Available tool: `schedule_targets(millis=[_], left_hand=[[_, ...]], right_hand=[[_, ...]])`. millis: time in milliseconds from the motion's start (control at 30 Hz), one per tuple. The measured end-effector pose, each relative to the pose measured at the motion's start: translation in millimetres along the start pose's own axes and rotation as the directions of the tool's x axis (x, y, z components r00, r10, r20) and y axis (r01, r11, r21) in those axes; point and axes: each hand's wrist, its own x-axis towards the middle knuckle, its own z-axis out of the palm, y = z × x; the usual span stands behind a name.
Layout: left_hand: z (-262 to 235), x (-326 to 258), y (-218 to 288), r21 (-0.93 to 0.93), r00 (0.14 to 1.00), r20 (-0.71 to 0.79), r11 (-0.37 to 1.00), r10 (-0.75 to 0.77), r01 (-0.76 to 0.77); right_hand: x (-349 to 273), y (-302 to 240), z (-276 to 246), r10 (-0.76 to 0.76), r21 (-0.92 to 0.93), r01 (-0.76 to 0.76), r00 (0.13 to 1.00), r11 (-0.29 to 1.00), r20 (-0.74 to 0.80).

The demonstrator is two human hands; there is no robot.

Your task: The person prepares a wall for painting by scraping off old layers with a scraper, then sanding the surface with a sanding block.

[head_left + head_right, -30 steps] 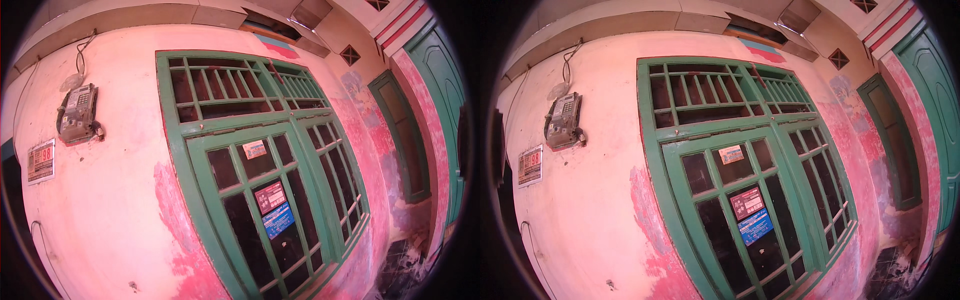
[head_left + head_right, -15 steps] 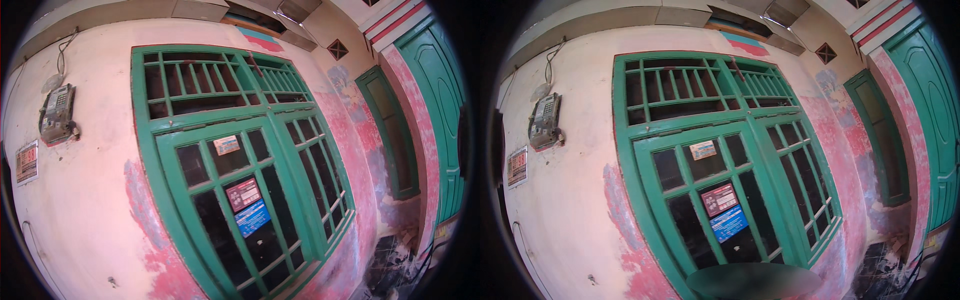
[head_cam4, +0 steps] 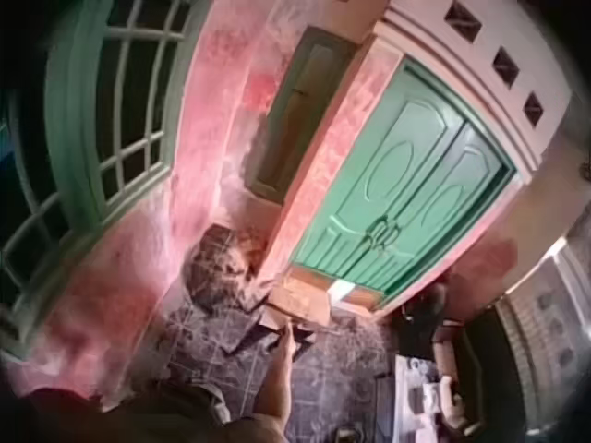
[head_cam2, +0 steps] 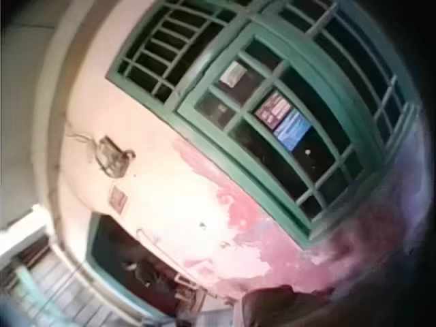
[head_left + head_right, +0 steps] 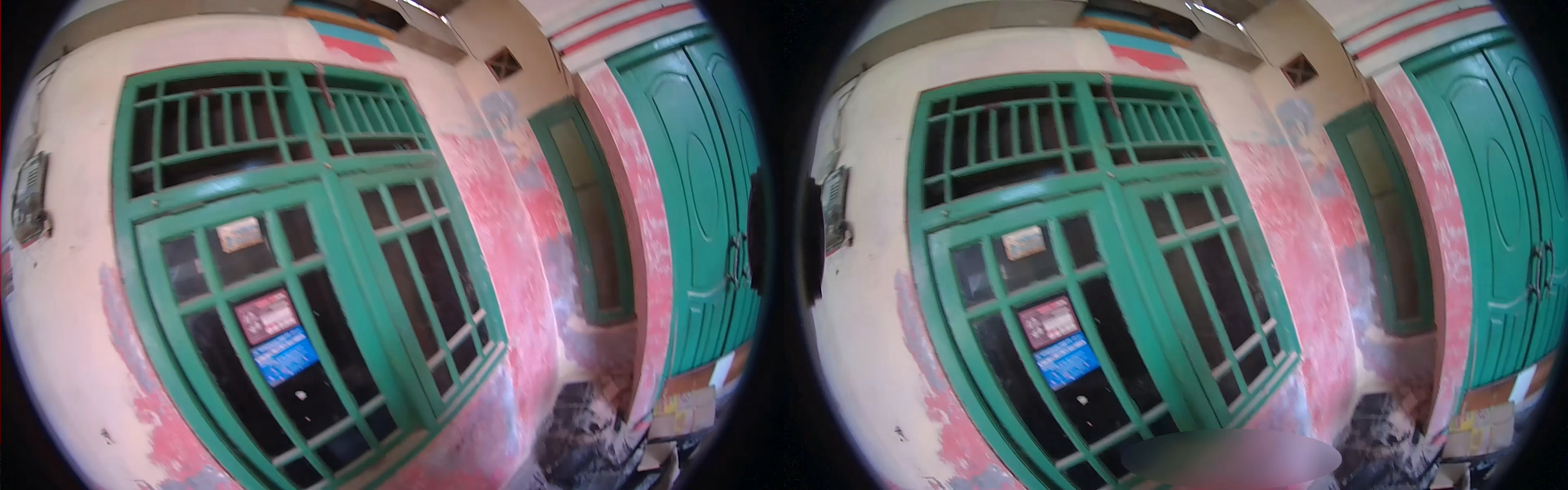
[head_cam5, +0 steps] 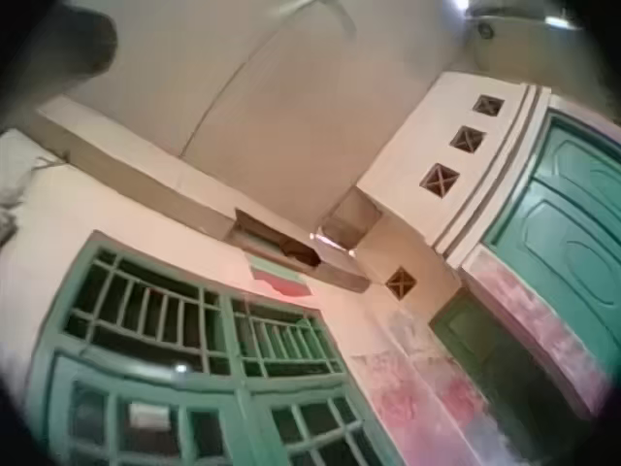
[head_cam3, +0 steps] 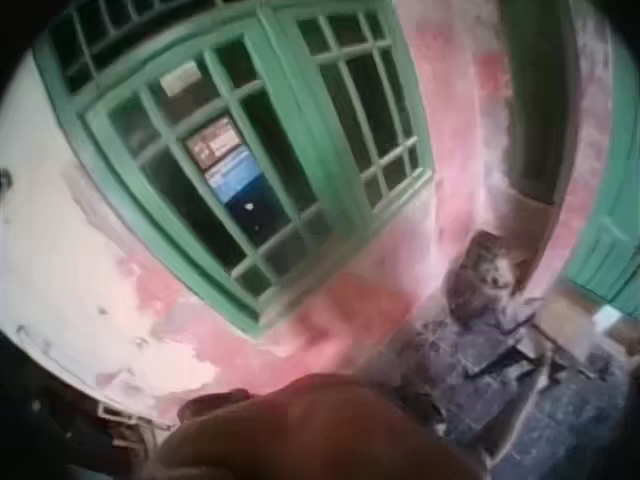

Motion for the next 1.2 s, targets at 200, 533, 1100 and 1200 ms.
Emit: schedule_targets(millis=[200,533,1100,1200], left_hand=[[66.1,37.9,-49.0,-0.003,0.986,0.056,0.987,-0.158,0.159],[111.2,-64.6,-212.6,-0.032,0.935,-0.022,0.935,-0.353,0.352],[109.3,-324.1,-291.5,-0.474,0.221,0.036,0.178,-0.975,0.862],[96.5,-270.9,-303.2,-0.153,0.620,-0.072,0.623,-0.781,0.767]], right_hand=[[66.7,22.1,29.9,0.364,-0.084,-0.361,0.931,0.929,0.018],[65.5,15.9,71.8,0.396,-0.219,-0.419,0.907,0.881,-0.141],[-54.9,-52.7,-40.4,0.516,-0.582,-0.467,0.851,0.666,-0.093],[-82.2,-61.2,-42.0,0.575,-0.634,-0.494,0.813,0.595,-0.094]])
